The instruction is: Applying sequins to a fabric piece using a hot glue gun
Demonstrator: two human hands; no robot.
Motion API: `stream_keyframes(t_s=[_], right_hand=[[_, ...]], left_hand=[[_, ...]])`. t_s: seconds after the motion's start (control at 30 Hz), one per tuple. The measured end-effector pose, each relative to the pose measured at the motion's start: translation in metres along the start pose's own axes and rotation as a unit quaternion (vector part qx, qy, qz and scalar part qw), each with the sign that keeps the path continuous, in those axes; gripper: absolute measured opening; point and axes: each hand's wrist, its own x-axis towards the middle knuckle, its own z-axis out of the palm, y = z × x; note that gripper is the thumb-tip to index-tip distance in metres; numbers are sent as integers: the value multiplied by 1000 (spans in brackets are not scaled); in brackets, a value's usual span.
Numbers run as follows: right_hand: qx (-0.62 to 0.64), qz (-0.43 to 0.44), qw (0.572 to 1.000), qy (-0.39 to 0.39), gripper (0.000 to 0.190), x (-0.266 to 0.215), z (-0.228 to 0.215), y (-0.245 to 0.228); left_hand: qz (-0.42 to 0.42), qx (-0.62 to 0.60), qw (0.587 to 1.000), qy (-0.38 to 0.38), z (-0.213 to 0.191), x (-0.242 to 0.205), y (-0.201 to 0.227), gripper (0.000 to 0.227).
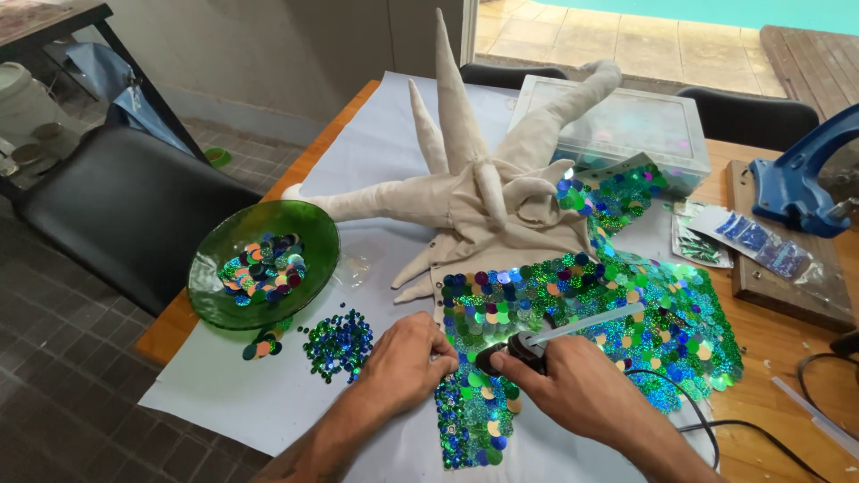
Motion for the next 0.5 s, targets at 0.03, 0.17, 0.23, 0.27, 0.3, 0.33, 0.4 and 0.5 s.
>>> stream_keyframes(t_s=[0.03,0.17,0.23,0.27,0.3,0.33,0.4,0.5], right_hand=[[2,2,1000,3,60,-1,0,1],[7,1,1000,-2,58,-7,-4,2],[12,10,1000,-6,60,-9,-5,4],[18,21,1000,-8,61,-10,-6,6],[18,22,1000,-8,61,-10,-6,11],[40,21,999,-11,61,-11,-5,15],[60,19,998,-16,62,-8,0,24],[55,-6,998,14,57,-5,9,35]], left_hand=[[-7,-3,1000,5,0,-1,2,9],[-34,-5,999,17,-5,-5,10,8],[-19,-32,999,36,-6,-5,4,9],[-2,-58,997,53,-6,-5,1,11],[-1,-57,997,52,-6,-3,-7,11],[100,-52,989,92,-4,-3,-15,12],[197,-45,971,131,-1,-3,-26,15],[222,-18,965,137,2,-12,-33,12]])
